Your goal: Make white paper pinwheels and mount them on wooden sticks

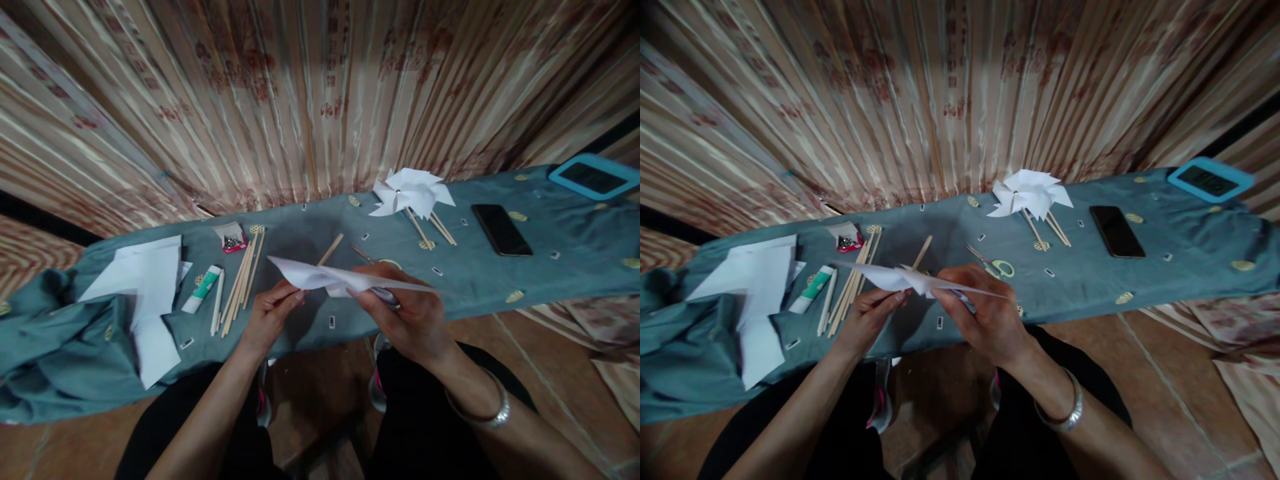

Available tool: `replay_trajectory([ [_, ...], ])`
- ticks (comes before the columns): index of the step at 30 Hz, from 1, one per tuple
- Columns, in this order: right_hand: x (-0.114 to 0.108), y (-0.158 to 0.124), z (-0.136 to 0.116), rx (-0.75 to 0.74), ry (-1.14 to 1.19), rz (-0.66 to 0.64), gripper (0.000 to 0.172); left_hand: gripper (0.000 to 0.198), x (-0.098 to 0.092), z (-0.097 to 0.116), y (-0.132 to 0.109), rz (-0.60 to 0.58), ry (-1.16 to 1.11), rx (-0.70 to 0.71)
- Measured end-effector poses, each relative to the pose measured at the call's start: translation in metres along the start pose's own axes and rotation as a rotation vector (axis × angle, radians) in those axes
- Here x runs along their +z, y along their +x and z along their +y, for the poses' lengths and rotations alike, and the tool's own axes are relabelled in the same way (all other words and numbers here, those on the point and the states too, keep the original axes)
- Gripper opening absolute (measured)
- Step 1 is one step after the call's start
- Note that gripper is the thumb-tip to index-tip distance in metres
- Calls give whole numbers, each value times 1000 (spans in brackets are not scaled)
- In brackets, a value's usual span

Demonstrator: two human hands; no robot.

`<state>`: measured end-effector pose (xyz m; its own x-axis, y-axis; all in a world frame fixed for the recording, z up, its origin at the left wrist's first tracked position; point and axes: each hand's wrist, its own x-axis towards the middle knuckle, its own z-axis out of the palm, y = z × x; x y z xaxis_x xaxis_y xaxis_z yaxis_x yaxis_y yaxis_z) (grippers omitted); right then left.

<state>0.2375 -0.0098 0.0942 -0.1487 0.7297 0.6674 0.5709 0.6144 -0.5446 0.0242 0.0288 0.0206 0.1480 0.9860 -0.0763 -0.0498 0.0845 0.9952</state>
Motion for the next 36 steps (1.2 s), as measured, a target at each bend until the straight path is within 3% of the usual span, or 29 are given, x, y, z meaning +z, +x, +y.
replay_trajectory([
  [3,-1,-2,-4,128,82,-21,7,21,-4,-1,6,90,14,28],
  [6,-1,-5,-8,324,237,-48,20,24,-4,-1,11,158,18,26],
  [11,1,-5,-6,431,375,-32,13,21,5,-2,5,15,-35,-36],
  [15,1,-4,-2,274,197,-7,8,22,14,4,-7,-90,-57,-151],
  [18,-2,-4,-1,53,66,0,11,24,19,10,-14,-102,-176,-220],
  [21,-4,-4,0,-74,13,15,16,26,22,15,-17,-76,-261,-277],
  [28,-9,-9,5,-156,62,-19,29,34,23,15,-21,-37,-238,-352],
  [36,-12,-12,5,-147,43,-23,29,35,23,14,-21,-42,-179,-330],
])
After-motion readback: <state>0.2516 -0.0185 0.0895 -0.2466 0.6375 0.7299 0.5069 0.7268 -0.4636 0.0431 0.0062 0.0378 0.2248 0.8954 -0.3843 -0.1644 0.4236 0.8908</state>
